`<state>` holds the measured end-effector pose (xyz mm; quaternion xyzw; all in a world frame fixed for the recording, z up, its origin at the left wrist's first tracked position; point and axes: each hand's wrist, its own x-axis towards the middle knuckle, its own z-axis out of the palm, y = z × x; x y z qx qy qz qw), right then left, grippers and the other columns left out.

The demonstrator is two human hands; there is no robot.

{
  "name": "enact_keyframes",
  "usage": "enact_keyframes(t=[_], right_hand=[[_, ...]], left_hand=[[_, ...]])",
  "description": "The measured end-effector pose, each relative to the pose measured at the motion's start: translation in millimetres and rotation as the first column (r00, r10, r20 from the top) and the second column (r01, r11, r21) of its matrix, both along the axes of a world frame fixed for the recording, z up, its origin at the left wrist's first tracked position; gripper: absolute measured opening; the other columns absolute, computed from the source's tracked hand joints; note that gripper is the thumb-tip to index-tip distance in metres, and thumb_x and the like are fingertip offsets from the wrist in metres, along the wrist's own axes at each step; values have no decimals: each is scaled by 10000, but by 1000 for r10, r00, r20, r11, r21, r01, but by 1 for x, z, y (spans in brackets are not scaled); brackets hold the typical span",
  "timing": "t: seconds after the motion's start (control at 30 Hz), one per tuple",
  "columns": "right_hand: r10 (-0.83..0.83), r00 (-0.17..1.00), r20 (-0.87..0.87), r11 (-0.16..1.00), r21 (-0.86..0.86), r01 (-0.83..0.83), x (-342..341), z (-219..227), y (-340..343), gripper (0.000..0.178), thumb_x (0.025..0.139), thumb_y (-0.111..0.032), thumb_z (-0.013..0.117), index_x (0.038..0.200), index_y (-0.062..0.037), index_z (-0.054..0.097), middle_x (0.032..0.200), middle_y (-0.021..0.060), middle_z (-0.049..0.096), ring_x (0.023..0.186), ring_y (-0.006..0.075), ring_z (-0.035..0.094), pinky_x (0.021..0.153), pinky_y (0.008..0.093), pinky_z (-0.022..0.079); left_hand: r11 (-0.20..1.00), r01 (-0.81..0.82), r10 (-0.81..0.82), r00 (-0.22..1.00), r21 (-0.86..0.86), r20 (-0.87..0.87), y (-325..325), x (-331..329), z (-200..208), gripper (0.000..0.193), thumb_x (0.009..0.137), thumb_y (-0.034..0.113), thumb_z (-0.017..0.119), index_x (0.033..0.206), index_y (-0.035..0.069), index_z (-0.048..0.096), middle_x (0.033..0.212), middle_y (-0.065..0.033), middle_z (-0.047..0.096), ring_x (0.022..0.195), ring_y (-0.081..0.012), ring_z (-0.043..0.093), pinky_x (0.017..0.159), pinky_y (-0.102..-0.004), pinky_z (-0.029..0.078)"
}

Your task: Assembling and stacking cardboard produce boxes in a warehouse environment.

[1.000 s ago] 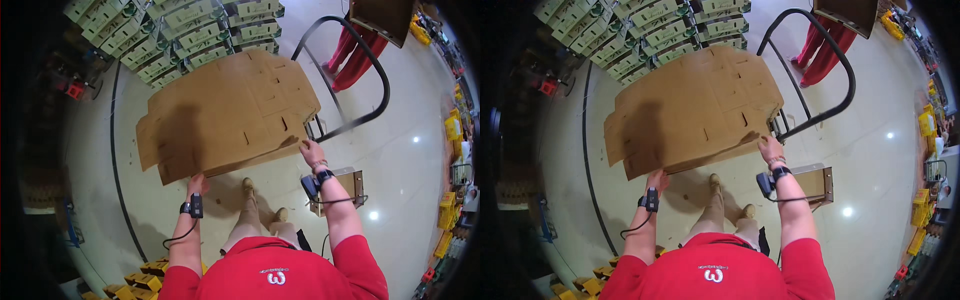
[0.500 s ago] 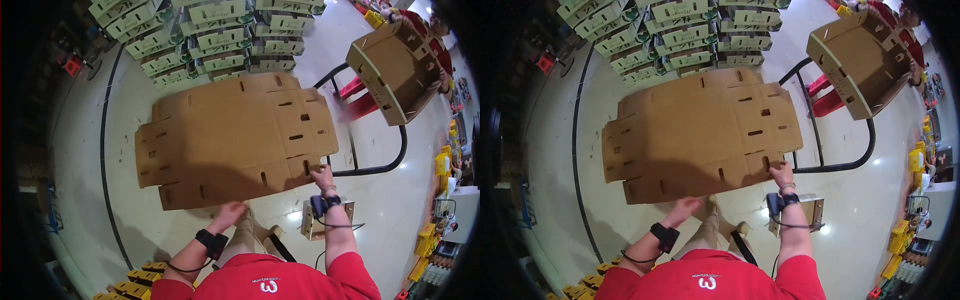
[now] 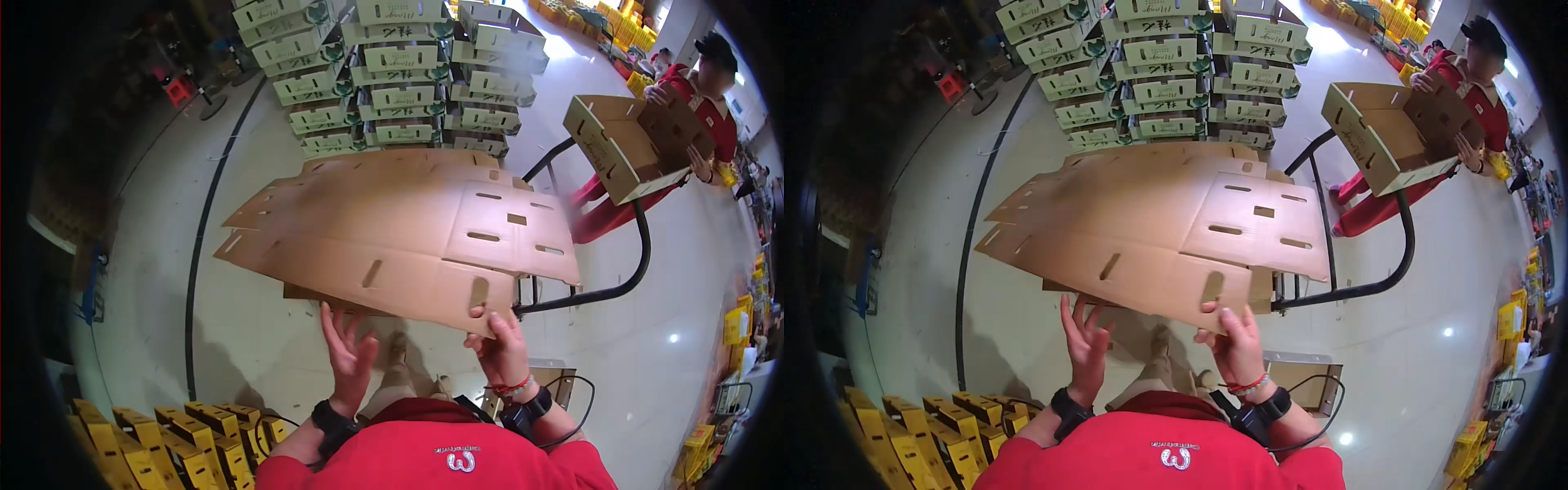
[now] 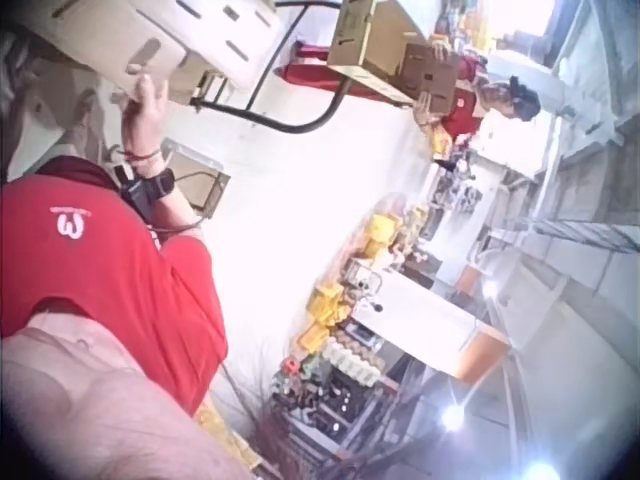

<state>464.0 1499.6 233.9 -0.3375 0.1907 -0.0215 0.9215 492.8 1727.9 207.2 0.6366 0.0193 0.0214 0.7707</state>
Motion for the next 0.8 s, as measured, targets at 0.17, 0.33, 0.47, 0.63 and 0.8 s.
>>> enact_keyframes(t=[0.17,0.33,0.47,0.63,0.8], right_hand=[[604,782,155,779,-323,-538,-68,-2,5,409,930,-98,539,1305,-22,394,1207,104,552,1005,179,595,866,343,515],[734,666,-136,386,-723,-573,-87,-59,-69,316,911,-149,587,1207,-36,575,1018,55,646,928,112,587,837,284,483],[212,972,-98,506,-840,-195,-56,-97,-144,254,851,-78,601,1094,-39,538,927,43,621,804,122,590,657,275,499],[137,928,345,647,-741,180,-27,-87,-170,310,804,-124,660,1084,-22,577,1129,118,583,1038,201,561,899,349,467],[-30,892,451,871,-426,245,-31,-50,-154,288,789,-94,657,1055,-25,573,1128,112,573,1017,181,561,871,330,476]], left_hand=[[882,-275,228,960,-382,-164,-12,-10,10,781,886,60,563,1483,156,68,1302,-87,434,1058,-179,523,801,-305,499],[914,-179,154,983,-364,-96,58,-16,15,631,858,-3,498,1422,144,256,1127,-63,546,869,-136,573,741,-263,504],[952,-79,45,992,-295,-121,116,-53,61,469,890,57,427,1353,72,354,1258,-93,509,1150,-210,516,958,-351,442],[946,126,-158,984,-298,-85,134,-85,100,459,901,87,429,1354,34,379,1310,-107,488,1183,-208,501,980,-325,426],[911,12,-142,948,-412,-286,147,-78,87,356,910,127,465,1249,22,486,1079,-84,602,969,-172,606,846,-285,500]])
